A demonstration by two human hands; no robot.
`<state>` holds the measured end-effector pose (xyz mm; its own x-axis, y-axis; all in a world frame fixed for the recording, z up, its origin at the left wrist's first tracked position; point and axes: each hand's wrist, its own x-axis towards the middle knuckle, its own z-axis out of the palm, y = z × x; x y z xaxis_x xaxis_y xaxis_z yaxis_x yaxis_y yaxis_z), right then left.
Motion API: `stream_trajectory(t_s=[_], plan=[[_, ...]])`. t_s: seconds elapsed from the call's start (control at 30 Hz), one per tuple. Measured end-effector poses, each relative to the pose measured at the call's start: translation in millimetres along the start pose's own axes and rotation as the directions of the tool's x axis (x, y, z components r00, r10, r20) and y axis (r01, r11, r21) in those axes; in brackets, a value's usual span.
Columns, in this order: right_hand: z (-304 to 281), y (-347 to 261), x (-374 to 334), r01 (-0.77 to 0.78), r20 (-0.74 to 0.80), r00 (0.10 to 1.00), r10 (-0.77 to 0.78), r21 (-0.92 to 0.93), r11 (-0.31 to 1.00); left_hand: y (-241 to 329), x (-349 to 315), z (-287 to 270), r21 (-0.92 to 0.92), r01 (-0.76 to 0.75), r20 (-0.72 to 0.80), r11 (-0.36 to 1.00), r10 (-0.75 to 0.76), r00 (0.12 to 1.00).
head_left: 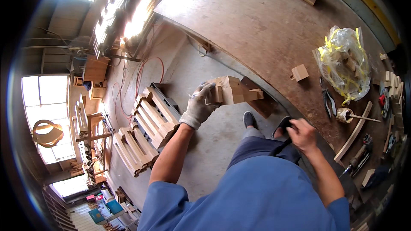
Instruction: The person assembles small wooden blocks by applying glue to the edges and joining them together. They then use a nail gun to secure the pieces. The process is repeated for multiple blocks.
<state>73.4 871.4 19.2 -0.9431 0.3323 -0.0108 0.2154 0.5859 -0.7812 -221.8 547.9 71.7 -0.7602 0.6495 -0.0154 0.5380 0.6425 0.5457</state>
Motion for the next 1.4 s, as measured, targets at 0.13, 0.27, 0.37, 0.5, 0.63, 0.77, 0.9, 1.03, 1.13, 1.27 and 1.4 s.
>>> stream_trajectory(t_s=[0.13,0.27,0.37,0.5,0.63,0.77,0.9,1.03,1.13,1.27,1.4], plan=[[61,-39,64,-0.012,0.21,0.978,0.007,0.021,1.0,16,-2,10,0.027,-0.096,-0.032,0.995,0.097,0.995],[96,-57,104,0.176,0.164,0.969,-0.183,0.057,0.983,45,-14,25,0.026,-0.15,-0.015,0.988,0.15,0.989],[102,-48,102,0.307,0.108,0.941,-0.322,0.134,0.942,61,-27,36,-0.035,-0.184,0.005,0.982,0.184,0.983],[109,-41,79,0.37,0.061,0.924,-0.378,0.116,0.922,69,-51,43,-0.03,-0.156,0.053,0.987,0.157,0.986],[122,-49,75,0.379,0.044,0.923,-0.381,0.052,0.924,55,-68,43,-0.114,-0.106,0.013,0.988,0.108,0.994],[116,-81,96,0.356,0.007,0.934,-0.357,0.016,0.934,46,-84,42,-0.339,0.137,-0.146,0.931,-0.196,0.97],[74,-150,128,0.347,-0.032,0.938,-0.346,0.063,0.936,15,-116,106,-0.47,0.398,-0.009,0.788,-0.455,0.891],[31,-222,152,0.396,0.049,0.915,-0.401,0.094,0.914,45,-101,165,-0.593,0.364,0.03,0.718,-0.432,0.901],[13,-256,168,0.457,-0.012,0.889,-0.458,0.09,0.885,82,-83,160,-0.707,0.235,-0.183,0.668,-0.493,0.851],[25,-291,173,0.571,-0.012,0.82,-0.572,-0.048,0.82,50,-85,177,-0.314,0.242,-0.298,0.918,-0.338,0.893],[-5,-265,179,0.616,0.049,0.765,-0.643,0.237,0.751,38,-80,128,-0.887,0.162,-0.173,0.433,-0.636,0.752]])
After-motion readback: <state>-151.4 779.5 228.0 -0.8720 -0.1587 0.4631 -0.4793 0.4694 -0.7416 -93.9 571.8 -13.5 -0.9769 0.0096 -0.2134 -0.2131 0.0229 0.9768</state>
